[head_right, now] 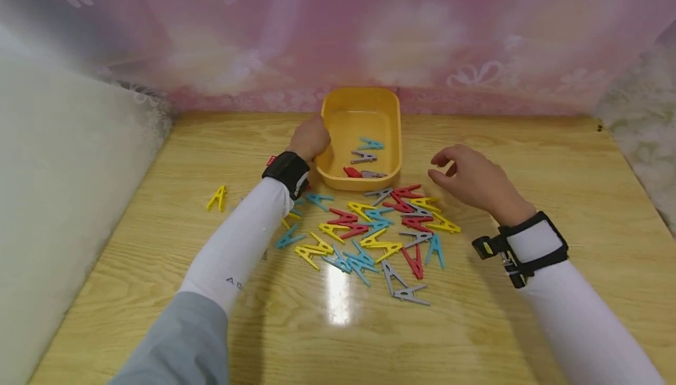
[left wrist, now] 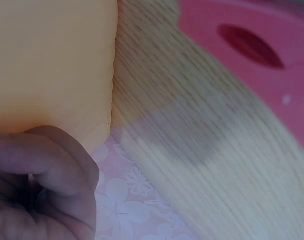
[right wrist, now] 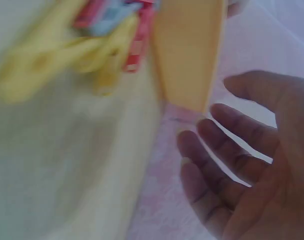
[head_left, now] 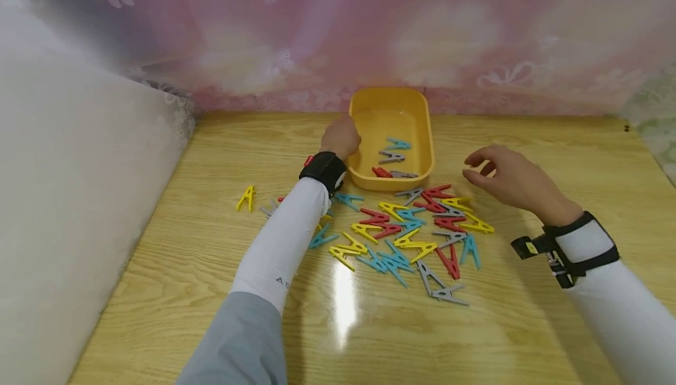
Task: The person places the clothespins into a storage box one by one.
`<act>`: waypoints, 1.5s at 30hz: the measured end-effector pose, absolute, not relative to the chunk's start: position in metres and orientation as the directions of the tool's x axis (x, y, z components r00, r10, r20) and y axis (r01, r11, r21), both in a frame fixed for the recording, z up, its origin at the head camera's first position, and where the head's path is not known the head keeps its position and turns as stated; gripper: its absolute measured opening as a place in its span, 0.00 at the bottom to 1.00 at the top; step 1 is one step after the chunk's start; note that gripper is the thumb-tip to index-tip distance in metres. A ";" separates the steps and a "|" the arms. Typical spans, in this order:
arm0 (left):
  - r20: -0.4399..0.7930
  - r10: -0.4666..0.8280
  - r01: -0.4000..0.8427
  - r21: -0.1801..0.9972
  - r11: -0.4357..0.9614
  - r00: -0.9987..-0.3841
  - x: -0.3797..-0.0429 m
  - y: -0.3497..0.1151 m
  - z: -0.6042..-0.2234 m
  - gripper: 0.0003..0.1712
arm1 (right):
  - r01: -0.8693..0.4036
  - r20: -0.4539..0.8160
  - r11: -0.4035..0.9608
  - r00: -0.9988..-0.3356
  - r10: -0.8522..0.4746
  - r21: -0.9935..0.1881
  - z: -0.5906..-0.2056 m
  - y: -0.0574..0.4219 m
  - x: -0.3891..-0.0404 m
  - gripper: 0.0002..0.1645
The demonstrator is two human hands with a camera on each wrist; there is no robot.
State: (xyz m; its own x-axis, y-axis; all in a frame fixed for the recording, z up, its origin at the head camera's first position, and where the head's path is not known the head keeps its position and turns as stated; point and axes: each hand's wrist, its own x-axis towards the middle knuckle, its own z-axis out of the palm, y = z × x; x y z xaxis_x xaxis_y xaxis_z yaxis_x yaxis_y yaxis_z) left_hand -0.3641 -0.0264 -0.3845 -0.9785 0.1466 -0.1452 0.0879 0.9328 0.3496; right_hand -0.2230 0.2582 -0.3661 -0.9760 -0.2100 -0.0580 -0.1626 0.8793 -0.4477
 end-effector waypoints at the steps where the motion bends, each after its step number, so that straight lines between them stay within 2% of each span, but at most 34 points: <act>1: -0.145 0.147 0.088 0.350 0.933 -0.978 -0.364 -0.027 -0.384 0.19 | -0.149 -0.085 0.882 -0.975 -0.207 -0.446 -0.370 0.261 -0.218 0.30; 4: -0.140 0.144 0.087 0.353 0.932 -0.980 -0.365 -0.030 -0.382 0.18 | -0.124 -0.135 0.888 -0.970 -0.203 -0.443 -0.380 0.266 -0.206 0.30; 12: -0.129 0.149 0.096 0.352 0.931 -0.980 -0.367 -0.038 -0.381 0.16 | -0.125 -0.170 0.890 -0.961 -0.219 -0.438 -0.393 0.261 -0.186 0.33; 26: -0.158 0.128 0.057 0.391 0.919 -0.979 -0.362 -0.039 -0.377 0.18 | -0.134 -0.173 0.897 -0.959 -0.225 -0.421 -0.406 0.254 -0.177 0.34; 36: -0.165 0.121 0.046 0.400 0.915 -0.979 -0.364 -0.039 -0.377 0.17 | -0.172 -0.156 0.916 -0.958 -0.242 -0.363 -0.405 0.254 -0.175 0.36; 45: -0.165 0.120 0.044 0.404 0.914 -0.979 -0.366 -0.038 -0.378 0.17 | -0.224 -0.180 0.911 -0.937 -0.299 -0.347 -0.404 0.253 -0.183 0.29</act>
